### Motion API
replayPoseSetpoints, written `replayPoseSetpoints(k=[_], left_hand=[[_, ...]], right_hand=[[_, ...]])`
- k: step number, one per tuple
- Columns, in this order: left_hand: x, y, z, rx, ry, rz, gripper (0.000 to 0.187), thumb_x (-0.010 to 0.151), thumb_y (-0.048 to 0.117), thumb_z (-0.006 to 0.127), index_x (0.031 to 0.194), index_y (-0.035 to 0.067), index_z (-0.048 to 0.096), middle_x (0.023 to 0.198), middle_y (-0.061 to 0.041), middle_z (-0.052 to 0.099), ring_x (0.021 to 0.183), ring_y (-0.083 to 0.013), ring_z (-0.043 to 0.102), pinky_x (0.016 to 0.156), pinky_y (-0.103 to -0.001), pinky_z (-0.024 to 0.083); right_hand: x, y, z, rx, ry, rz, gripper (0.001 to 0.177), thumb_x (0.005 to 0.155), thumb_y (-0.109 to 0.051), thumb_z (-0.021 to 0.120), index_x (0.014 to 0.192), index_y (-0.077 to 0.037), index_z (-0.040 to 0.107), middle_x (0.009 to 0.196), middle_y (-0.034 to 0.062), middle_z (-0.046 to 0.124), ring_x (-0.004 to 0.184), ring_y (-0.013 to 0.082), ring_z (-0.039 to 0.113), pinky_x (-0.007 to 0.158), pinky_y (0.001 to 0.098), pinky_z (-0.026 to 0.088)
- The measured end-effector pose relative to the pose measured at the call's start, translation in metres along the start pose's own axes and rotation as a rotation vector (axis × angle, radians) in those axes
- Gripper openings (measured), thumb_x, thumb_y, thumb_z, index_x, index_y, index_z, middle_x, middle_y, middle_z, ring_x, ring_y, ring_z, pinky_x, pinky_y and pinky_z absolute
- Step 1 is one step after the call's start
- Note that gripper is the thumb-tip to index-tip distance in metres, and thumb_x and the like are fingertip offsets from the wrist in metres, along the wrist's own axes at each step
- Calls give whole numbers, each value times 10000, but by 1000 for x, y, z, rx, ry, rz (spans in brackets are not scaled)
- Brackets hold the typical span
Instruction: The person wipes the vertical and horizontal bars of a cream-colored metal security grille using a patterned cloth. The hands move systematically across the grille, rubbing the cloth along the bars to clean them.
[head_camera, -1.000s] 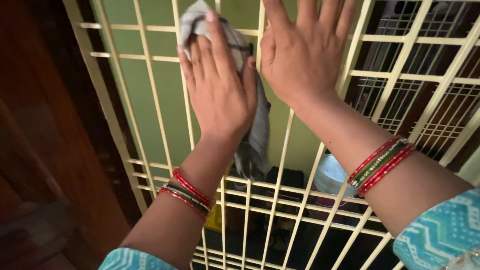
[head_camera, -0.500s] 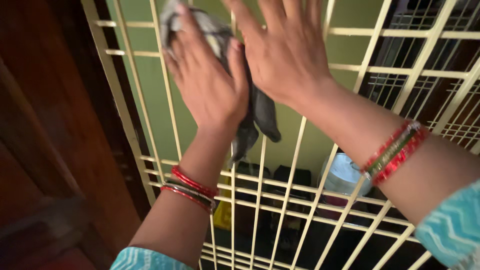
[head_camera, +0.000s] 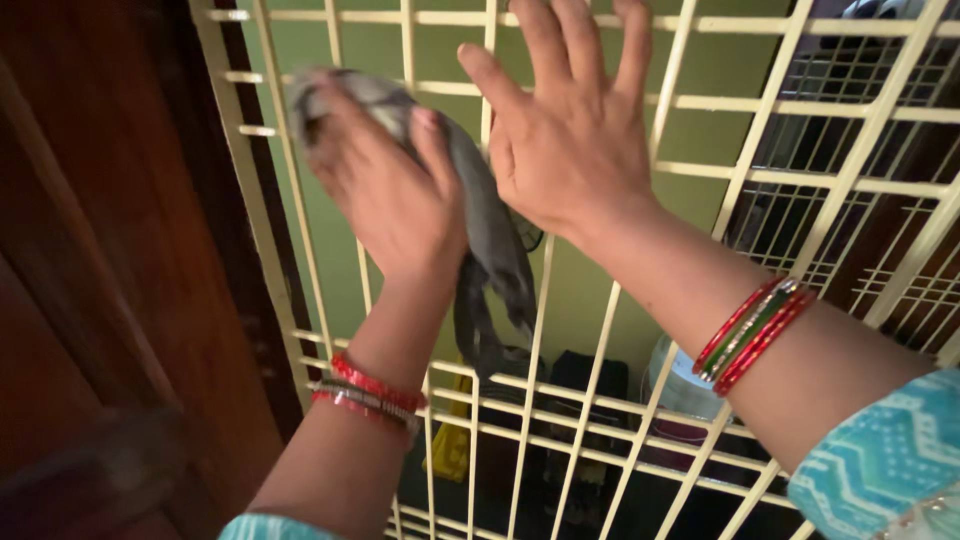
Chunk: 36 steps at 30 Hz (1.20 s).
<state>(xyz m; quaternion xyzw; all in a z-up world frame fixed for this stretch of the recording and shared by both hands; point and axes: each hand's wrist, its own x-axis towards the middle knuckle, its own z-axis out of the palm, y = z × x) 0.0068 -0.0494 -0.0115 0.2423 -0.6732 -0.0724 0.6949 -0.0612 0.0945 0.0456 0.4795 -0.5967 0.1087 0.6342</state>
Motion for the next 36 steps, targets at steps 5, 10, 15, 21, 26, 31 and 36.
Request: replayPoseSetpoints(k=[5,10,15,21,26,31,36], left_hand=[[13,-12,-9,12,-17,34,793,1175,542,323,1670,19,-7,1680,-321,338,1586,-480,314,1329,-595,139],[7,5,-2,20,-21,-18,846,1139,553,386,1653,-9,21,1632,-341,351,1557,-481,311,1336,-596,121],[21,-19,-18,-28,21,45,831,1168,517,447,1666,-19,54,1688,-360,321,1590,-469,303,1335,-590,106],[13,-38,-20,25,-83,-51,837,1122,486,456,1654,-24,60,1619,-345,354,1565,-471,291,1323,-590,121],[33,-55,-20,14,-50,-89,826,1176,511,413,1658,-41,32,1677,-360,250,1576,-499,217,1296,-597,95],[13,-36,-17,102,-61,77,805,1154,507,388,1646,-26,40,1669,-308,284,1590,-491,205,1320,-604,90],[38,-54,-16,-85,19,-94,750,1175,469,387,1655,-11,69,1679,-286,338,1584,-461,291,1312,-617,119]], right_hand=[[8,-5,-4,24,-8,29,451,879,-210,658,1325,-149,671,1464,198,481,1445,392,356,1169,706,159],[27,-18,2,19,1,158,353,878,-364,655,1141,-139,726,1321,173,529,1305,389,414,1109,726,179],[32,-30,7,-127,30,168,446,1024,-526,584,1071,-109,737,1196,199,521,1192,402,425,1107,722,191],[32,-33,16,-153,4,176,496,1036,-574,588,995,-112,766,1196,214,508,1204,426,415,1128,720,187],[31,-35,19,-221,16,159,529,1070,-584,579,925,-111,766,1368,264,483,1302,451,388,1145,715,165],[34,-36,17,-135,-63,184,509,1062,-563,568,1008,-104,782,1357,277,482,1294,473,380,1152,741,147],[30,-37,16,-218,13,124,445,1065,-501,579,977,-117,786,1417,293,472,1360,475,352,1145,716,149]])
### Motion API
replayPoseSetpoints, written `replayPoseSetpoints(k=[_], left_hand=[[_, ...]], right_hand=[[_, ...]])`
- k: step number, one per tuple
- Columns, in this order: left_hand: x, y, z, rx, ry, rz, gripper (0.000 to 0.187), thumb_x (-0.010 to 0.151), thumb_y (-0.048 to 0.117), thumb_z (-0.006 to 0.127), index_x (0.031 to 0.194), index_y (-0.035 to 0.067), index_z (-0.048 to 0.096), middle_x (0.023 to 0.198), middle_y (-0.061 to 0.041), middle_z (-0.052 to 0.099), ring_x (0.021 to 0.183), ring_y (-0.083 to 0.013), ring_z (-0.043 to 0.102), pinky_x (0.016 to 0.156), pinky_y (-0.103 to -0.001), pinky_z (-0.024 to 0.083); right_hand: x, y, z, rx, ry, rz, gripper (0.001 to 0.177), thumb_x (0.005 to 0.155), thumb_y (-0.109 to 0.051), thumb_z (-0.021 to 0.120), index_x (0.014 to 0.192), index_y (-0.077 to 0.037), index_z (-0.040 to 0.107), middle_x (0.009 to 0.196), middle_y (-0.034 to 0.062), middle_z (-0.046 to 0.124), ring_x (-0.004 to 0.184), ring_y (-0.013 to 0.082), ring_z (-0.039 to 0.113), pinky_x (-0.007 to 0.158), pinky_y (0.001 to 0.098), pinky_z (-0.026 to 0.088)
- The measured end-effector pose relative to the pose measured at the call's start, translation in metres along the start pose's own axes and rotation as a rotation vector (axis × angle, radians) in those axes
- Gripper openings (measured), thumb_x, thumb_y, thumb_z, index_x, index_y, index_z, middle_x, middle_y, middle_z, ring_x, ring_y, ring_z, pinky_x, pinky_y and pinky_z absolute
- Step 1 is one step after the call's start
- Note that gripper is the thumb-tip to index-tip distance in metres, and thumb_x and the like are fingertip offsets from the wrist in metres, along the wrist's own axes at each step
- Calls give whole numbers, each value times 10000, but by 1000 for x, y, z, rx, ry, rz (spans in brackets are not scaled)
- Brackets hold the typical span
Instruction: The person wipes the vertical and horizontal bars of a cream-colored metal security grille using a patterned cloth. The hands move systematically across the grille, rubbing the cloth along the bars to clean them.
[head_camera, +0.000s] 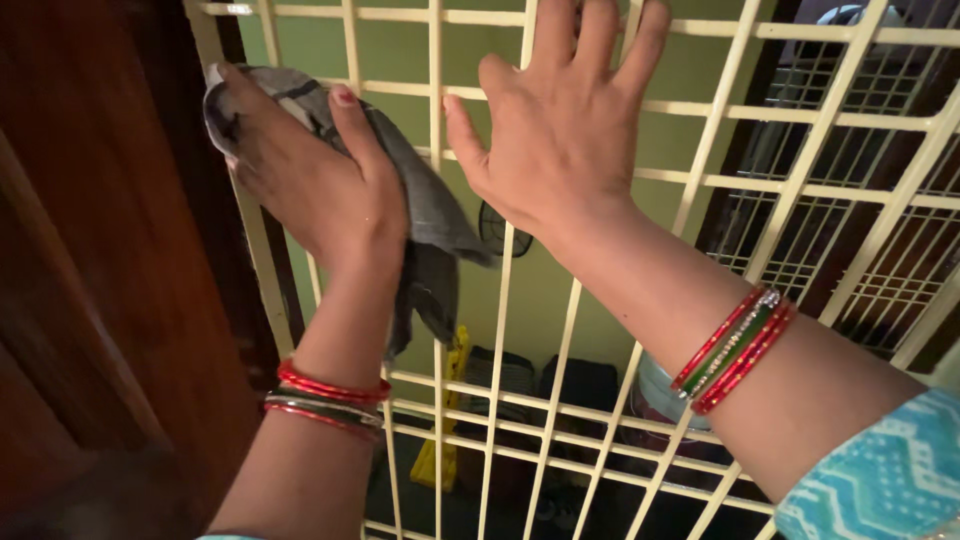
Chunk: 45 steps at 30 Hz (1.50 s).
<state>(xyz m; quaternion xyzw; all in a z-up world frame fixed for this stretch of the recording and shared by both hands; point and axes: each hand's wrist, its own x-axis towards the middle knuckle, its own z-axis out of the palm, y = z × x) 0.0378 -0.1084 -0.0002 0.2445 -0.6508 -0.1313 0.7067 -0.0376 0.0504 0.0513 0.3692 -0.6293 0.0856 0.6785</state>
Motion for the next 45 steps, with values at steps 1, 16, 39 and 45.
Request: replayPoseSetpoints(k=[1,16,39,45], left_hand=[[-2,-1,2,21,19,40,741,1186,463,391,1658,-14,78,1682,-291,340,1588,-458,298,1320,-617,123],[-23,16,8,-95,15,495,684,1143,130,568,1642,71,104,1545,-263,449,1505,-443,393,1324,-576,154],[-23,16,-4,-43,-120,568,636,1122,103,527,1673,25,218,1580,-292,466,1514,-497,403,1320,-624,246],[-40,33,14,-88,-25,445,598,1129,131,516,1660,56,250,1578,-255,499,1525,-489,417,1315,-616,285]], right_hand=[[1,-1,1,13,-31,20,443,1071,-515,595,992,-125,790,1410,292,475,1363,484,346,1146,729,142],[6,-6,3,68,-141,101,331,1006,-471,661,1082,-184,807,1454,271,444,1343,464,344,1159,752,108],[4,-4,4,89,-112,86,296,953,-347,688,1120,-122,784,1404,290,455,1360,465,357,1159,755,99],[1,-2,2,99,-31,52,295,957,-342,671,1064,-82,760,1465,297,441,1419,471,333,1171,748,76]])
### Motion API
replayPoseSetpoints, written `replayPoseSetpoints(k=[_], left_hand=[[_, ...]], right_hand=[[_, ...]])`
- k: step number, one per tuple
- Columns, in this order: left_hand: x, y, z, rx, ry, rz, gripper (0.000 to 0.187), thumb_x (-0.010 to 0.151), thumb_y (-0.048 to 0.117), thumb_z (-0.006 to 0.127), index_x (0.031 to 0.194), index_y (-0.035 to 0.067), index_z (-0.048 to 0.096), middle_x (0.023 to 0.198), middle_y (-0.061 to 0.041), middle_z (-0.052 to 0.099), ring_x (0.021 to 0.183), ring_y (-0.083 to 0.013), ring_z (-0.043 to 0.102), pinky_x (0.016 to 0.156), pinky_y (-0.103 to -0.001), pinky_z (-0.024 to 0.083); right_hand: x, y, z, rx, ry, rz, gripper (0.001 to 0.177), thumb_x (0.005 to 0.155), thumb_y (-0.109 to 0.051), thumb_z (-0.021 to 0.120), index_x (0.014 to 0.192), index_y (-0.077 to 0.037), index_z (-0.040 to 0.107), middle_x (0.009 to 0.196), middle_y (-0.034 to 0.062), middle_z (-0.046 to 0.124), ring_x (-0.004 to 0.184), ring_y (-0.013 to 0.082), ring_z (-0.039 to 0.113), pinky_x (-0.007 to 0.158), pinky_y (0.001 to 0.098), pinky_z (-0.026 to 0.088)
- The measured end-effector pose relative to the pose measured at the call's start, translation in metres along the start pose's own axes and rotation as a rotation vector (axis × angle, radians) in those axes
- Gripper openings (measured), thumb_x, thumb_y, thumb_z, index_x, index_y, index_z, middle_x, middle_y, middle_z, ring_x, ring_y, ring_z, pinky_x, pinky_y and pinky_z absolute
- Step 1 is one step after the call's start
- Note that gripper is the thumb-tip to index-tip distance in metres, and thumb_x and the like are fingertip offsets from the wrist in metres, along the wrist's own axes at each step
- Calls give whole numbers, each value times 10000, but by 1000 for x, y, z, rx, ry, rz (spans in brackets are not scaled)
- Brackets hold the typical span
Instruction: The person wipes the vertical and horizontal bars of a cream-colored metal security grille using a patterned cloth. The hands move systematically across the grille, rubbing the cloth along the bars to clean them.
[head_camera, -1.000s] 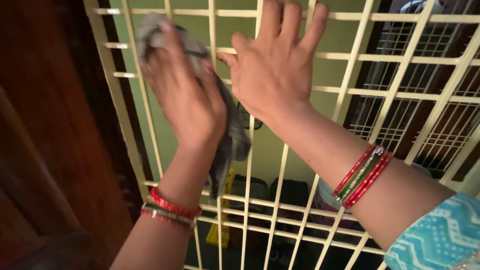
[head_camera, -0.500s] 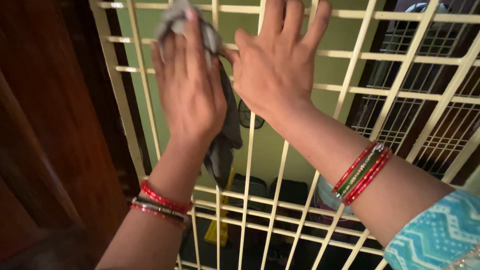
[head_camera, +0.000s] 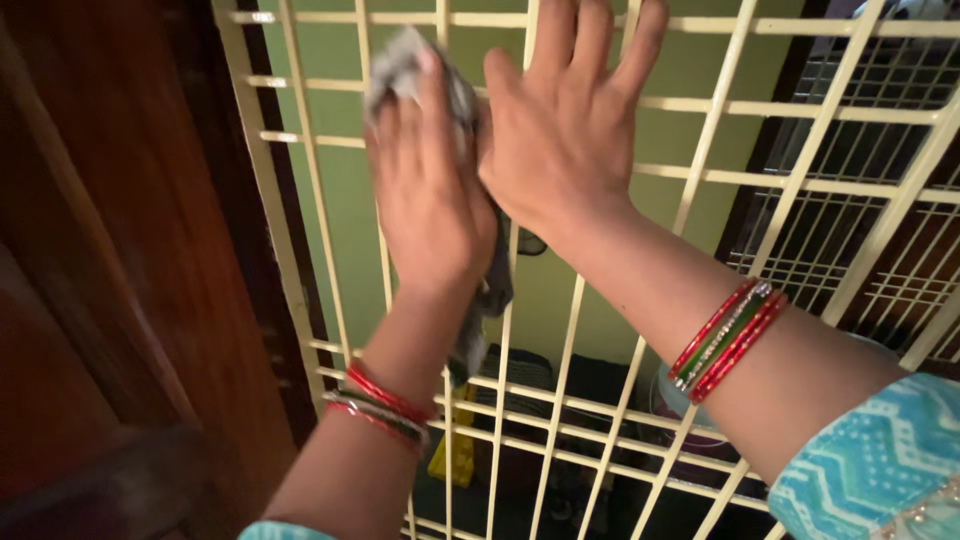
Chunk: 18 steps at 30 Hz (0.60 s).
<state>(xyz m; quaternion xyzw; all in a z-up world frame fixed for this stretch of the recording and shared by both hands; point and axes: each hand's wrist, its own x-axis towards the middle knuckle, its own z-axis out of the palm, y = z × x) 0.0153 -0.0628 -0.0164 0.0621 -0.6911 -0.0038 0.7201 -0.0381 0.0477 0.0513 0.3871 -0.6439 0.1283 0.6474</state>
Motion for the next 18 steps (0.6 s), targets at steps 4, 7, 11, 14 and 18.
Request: replayPoseSetpoints(k=[4,7,11,14,18], left_hand=[[-11,-11,-17,60,-110,91,595,1121,133,487,1654,35,242,1570,-296,478,1505,-504,402,1295,-631,278],[10,-26,-15,92,-142,97,584,1160,149,473,1676,21,232,1576,-287,471,1526,-486,406,1329,-634,273],[-1,-8,-4,41,-60,46,594,1109,151,473,1645,36,244,1564,-286,487,1513,-500,404,1300,-629,285],[-22,-6,-15,75,-105,90,585,1113,121,475,1645,31,250,1555,-322,481,1490,-524,395,1271,-645,277],[-8,-23,-19,83,-168,71,586,1141,122,493,1660,5,246,1512,-325,492,1475,-492,432,1309,-641,285]], right_hand=[[-1,1,-2,85,-52,24,326,1026,-348,614,1085,-58,750,1423,303,459,1408,484,336,1179,760,76],[-3,2,0,68,4,1,341,1076,-328,560,1015,-49,745,1402,317,462,1427,499,333,1172,754,84],[-4,2,1,73,-12,4,364,1089,-312,524,1017,-31,745,1374,324,480,1401,512,352,1166,752,105],[-2,2,2,61,44,-8,385,1086,-328,511,989,-39,747,1390,314,491,1400,493,368,1165,744,109],[-3,2,3,66,19,3,393,1106,-316,503,977,-36,745,1343,320,499,1366,505,377,1153,747,113]])
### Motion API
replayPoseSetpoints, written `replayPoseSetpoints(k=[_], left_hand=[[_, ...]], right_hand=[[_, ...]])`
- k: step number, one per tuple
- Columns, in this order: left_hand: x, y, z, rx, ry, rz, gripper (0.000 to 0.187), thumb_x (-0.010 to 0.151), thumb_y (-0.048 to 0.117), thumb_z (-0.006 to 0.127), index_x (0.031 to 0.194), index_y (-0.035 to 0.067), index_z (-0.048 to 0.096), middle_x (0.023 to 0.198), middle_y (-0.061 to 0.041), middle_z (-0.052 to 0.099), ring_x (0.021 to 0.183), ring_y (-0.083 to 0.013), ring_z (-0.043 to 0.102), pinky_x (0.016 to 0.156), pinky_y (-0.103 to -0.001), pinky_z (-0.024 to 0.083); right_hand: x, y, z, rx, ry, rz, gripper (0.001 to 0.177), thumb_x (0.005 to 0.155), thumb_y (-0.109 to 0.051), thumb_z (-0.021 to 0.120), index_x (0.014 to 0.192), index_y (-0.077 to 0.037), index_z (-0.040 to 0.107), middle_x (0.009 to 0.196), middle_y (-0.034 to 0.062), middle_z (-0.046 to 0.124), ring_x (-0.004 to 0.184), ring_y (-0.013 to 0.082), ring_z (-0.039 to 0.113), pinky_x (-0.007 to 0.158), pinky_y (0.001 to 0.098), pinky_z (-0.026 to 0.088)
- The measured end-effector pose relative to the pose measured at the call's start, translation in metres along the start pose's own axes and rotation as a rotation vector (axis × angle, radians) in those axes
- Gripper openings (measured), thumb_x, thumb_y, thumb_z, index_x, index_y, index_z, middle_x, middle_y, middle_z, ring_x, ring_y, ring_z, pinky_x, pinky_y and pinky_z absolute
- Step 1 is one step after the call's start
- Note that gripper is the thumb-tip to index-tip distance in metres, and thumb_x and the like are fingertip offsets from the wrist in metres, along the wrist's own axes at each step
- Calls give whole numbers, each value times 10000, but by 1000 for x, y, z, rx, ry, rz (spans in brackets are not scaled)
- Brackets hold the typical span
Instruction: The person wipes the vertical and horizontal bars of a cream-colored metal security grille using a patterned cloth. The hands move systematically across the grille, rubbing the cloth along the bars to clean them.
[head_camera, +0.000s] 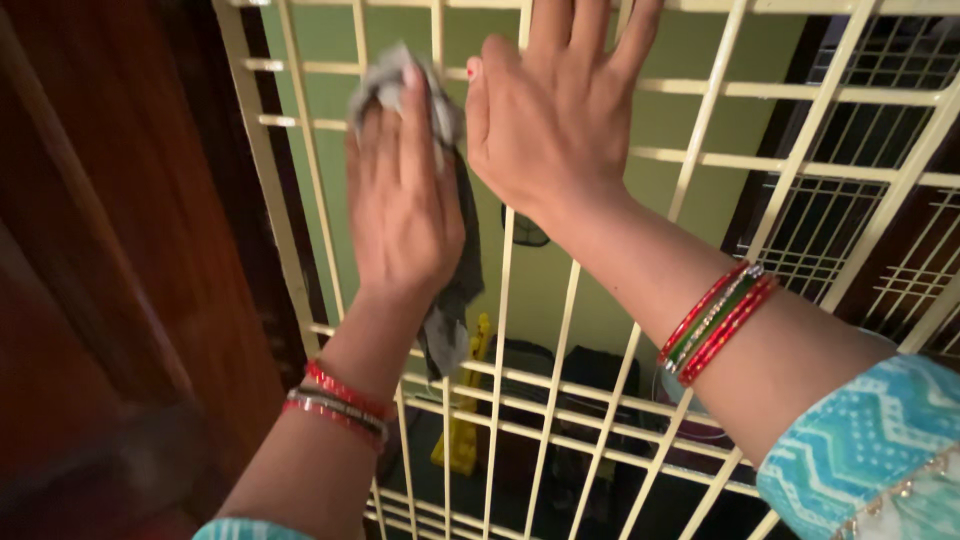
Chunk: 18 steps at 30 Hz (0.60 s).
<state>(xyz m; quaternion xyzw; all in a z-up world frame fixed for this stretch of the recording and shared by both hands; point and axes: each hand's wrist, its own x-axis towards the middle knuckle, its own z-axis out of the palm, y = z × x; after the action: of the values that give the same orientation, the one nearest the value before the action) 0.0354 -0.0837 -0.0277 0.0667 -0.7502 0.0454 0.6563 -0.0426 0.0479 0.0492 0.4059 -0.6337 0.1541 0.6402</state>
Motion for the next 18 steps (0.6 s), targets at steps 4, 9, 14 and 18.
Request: replayPoseSetpoints(k=[4,9,14,18], left_hand=[[-3,23,3,-34,78,-17,617,1046,91,502,1619,19,284,1501,-300,531,1451,-492,472,1303,-617,292],[2,3,-12,13,27,124,619,1105,92,522,1642,-39,243,1536,-344,498,1428,-520,471,1275,-617,284],[0,23,-1,-13,98,18,622,1039,34,524,1618,0,301,1463,-284,577,1416,-448,548,1271,-542,374],[3,22,-21,-20,143,101,487,1111,39,502,1568,80,340,1276,-217,700,1242,-340,699,1093,-396,562]], right_hand=[[0,0,-2,53,-38,15,381,1098,-315,505,999,-33,741,1345,301,507,1357,500,386,1151,749,121],[-2,0,-2,14,53,-11,358,1059,-326,523,980,-52,739,1358,275,514,1371,471,392,1153,734,136],[-1,-1,1,18,-94,36,410,1132,-358,510,995,-38,727,1329,303,503,1356,485,381,1132,753,152],[1,-1,0,-46,-68,20,392,1112,-370,511,993,-67,731,1364,304,479,1390,490,348,1129,758,127]])
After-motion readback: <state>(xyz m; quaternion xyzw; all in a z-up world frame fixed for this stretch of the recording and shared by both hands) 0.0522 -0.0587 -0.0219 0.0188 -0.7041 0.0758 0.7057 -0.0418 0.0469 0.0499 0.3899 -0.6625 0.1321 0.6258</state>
